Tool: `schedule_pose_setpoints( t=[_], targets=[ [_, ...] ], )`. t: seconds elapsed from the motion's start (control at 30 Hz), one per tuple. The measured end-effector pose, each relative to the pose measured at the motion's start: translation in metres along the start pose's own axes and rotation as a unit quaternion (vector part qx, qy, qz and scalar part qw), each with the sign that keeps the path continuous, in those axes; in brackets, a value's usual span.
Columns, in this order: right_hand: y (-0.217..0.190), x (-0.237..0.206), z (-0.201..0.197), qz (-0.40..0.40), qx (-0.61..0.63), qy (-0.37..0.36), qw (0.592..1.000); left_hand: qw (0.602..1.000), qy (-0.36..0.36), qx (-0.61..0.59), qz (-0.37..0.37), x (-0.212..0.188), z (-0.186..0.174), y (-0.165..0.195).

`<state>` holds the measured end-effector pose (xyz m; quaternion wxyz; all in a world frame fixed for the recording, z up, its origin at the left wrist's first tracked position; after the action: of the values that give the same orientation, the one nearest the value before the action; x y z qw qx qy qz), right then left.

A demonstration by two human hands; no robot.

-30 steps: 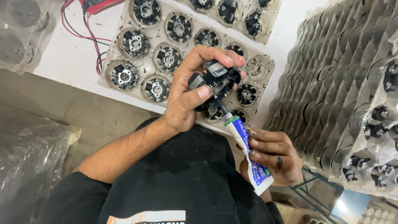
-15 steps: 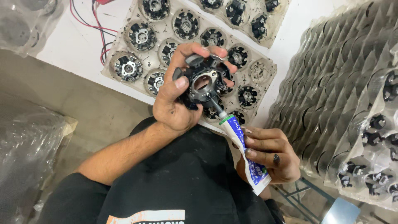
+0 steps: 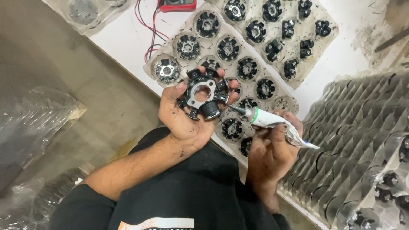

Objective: The person sits at a workbench with trays of black rotor-like parts. They pick up one part at a time, hold it in one hand, and squeeze adhesive from a tube onto the part, briefly wiping the tube with a cloth, then place the part back into the tray and repeat with other parts.

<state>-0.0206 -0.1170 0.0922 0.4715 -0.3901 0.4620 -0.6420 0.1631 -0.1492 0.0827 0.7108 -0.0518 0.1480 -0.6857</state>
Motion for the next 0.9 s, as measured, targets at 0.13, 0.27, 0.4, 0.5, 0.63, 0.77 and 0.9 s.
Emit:
schedule_pose_setpoints(
  t=[0.13,0.27,0.4,0.5,0.63,0.77,0.9],
  targets=[
    [0.016,-0.003,0.003,-0.052,-0.03,-0.047,0.997,0.999,0.03,-0.017,-0.001,-0.001,0.001,0.007],
    [0.015,-0.011,0.015,-0.278,-0.164,-0.037,0.946,0.998,0.034,-0.049,-0.019,-0.003,-0.001,0.008],
    [-0.013,-0.023,0.029,-0.319,-0.279,-0.046,0.905,0.998,0.028,-0.045,-0.034,-0.007,-0.004,0.008],
    [-0.029,-0.024,0.04,-0.296,-0.333,-0.082,0.892,0.996,0.042,-0.056,-0.049,-0.009,-0.006,0.007],
    [-0.014,-0.018,0.05,-0.39,-0.229,0.008,0.892,0.995,0.048,-0.062,-0.068,-0.01,-0.008,0.005],
    [-0.008,-0.025,0.035,-0.344,-0.302,-0.048,0.888,0.993,0.07,-0.061,-0.069,-0.012,-0.01,0.002],
    [-0.009,-0.031,0.026,-0.344,-0.325,-0.049,0.88,0.99,0.099,-0.062,-0.075,-0.01,-0.013,0.001]
  ],
)
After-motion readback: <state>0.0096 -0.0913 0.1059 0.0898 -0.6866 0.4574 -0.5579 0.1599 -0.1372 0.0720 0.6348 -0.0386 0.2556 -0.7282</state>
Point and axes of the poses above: each hand's wrist, its own x-axis towards the middle knuckle, its own z-axis out of the palm, y = z × x, the point moved 2 cm from there along x, towards the middle knuckle, and after that the axes turned 15 degrees about -x, right-handed, at the moved point
